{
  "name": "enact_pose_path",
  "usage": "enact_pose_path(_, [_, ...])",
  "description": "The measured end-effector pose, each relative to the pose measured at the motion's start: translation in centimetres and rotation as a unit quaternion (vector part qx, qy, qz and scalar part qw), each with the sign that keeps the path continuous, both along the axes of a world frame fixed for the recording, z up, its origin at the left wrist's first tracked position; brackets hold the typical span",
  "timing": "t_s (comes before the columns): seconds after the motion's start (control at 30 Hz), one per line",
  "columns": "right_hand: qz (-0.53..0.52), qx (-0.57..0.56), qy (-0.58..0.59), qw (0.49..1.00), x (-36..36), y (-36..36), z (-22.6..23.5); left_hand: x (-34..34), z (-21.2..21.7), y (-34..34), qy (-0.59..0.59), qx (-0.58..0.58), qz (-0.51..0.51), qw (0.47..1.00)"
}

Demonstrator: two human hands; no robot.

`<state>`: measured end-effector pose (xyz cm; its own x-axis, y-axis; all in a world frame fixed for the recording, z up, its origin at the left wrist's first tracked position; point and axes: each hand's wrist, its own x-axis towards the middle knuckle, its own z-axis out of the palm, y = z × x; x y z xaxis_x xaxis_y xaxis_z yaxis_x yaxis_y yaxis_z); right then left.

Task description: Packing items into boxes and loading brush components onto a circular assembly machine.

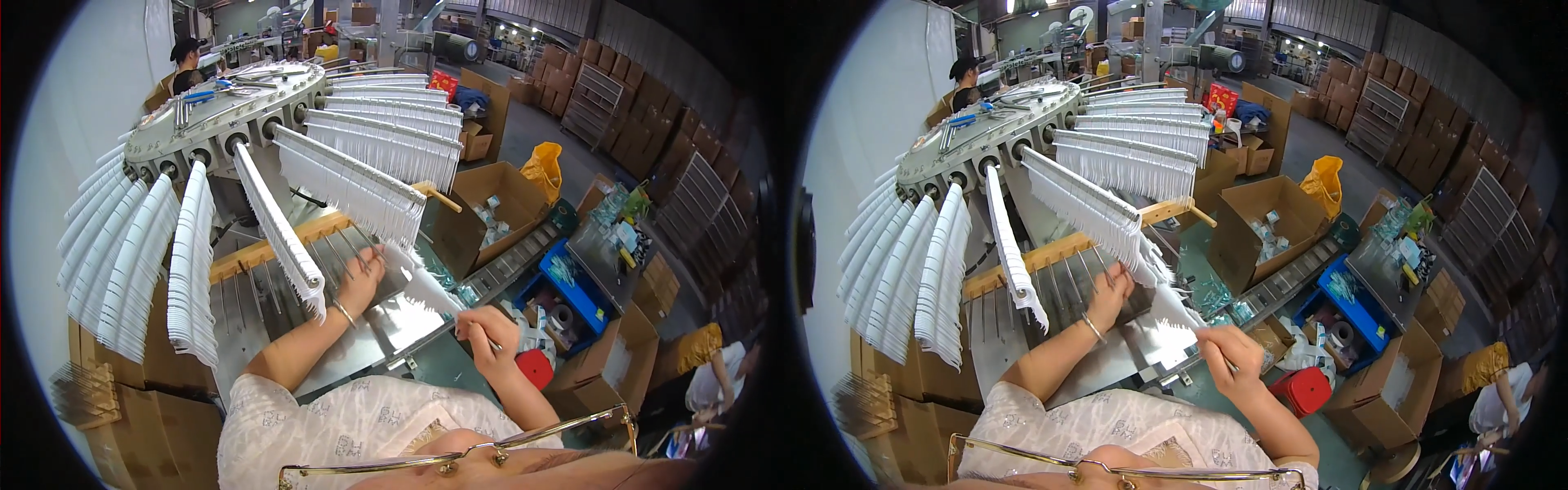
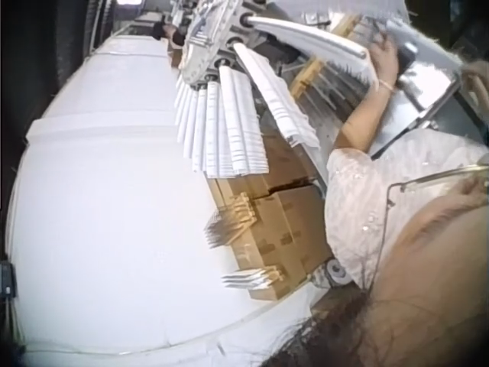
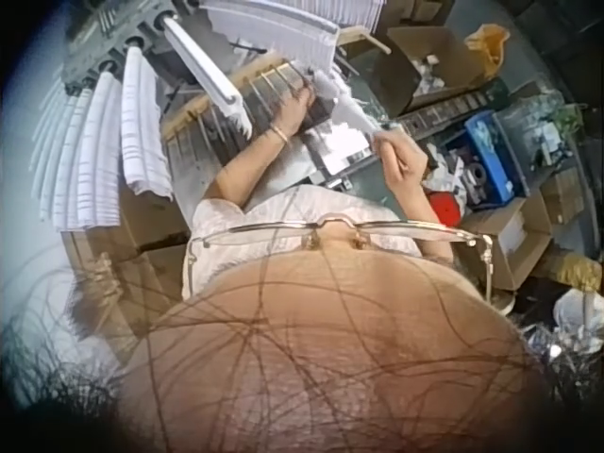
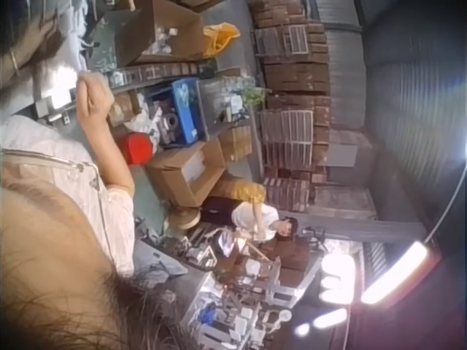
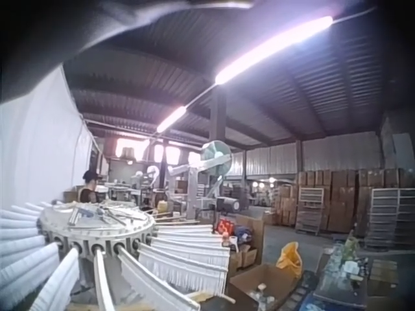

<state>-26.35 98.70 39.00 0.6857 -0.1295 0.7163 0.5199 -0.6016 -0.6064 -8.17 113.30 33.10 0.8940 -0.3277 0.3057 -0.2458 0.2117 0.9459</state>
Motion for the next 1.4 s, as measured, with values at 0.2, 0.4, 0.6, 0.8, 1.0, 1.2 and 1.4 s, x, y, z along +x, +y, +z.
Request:
enact_pose_path(0.2, [-0.04,0.067,-0.038,0.996,-5.7,-1.6,-1.6,1.4,-2.2,0.6,-0.26,0.141,0.12,0.948])
enact_pose_path(0.4, [-0.065,0.055,-0.005,0.996,-6.1,-2.2,0.2,3.3,-2.5,-1.0,-0.371,0.312,0.182,0.855])
enact_pose_path(0.6, [0.003,0.092,0.038,0.995,-0.7,-1.0,1.0,4.7,-2.6,-1.2,-0.31,0.347,0.174,0.868])
enact_pose_path(0.8, [-0.069,0.235,0.024,0.969,-2.9,-0.5,-1.8,1.0,0.1,-1.7,-0.378,0.4,0.122,0.826])
enact_pose_path(1.0, [-0.197,0.439,-0.123,0.868,-5.9,-2.7,-4.0,-3.1,1.4,-2.8,-0.444,0.28,0.03,0.85])
enact_pose_path(1.2, [-0.254,0.493,-0.152,0.818,-9.2,-10.9,-7.4,-5.3,6.2,-6.8,-0.521,0.317,0.022,0.792])
enact_pose_path(1.4, [-0.222,0.429,-0.058,0.874,-9.7,-19.4,-8.5,-3.2,2.9,-11.5,-0.148,0.486,-0.485,0.712])
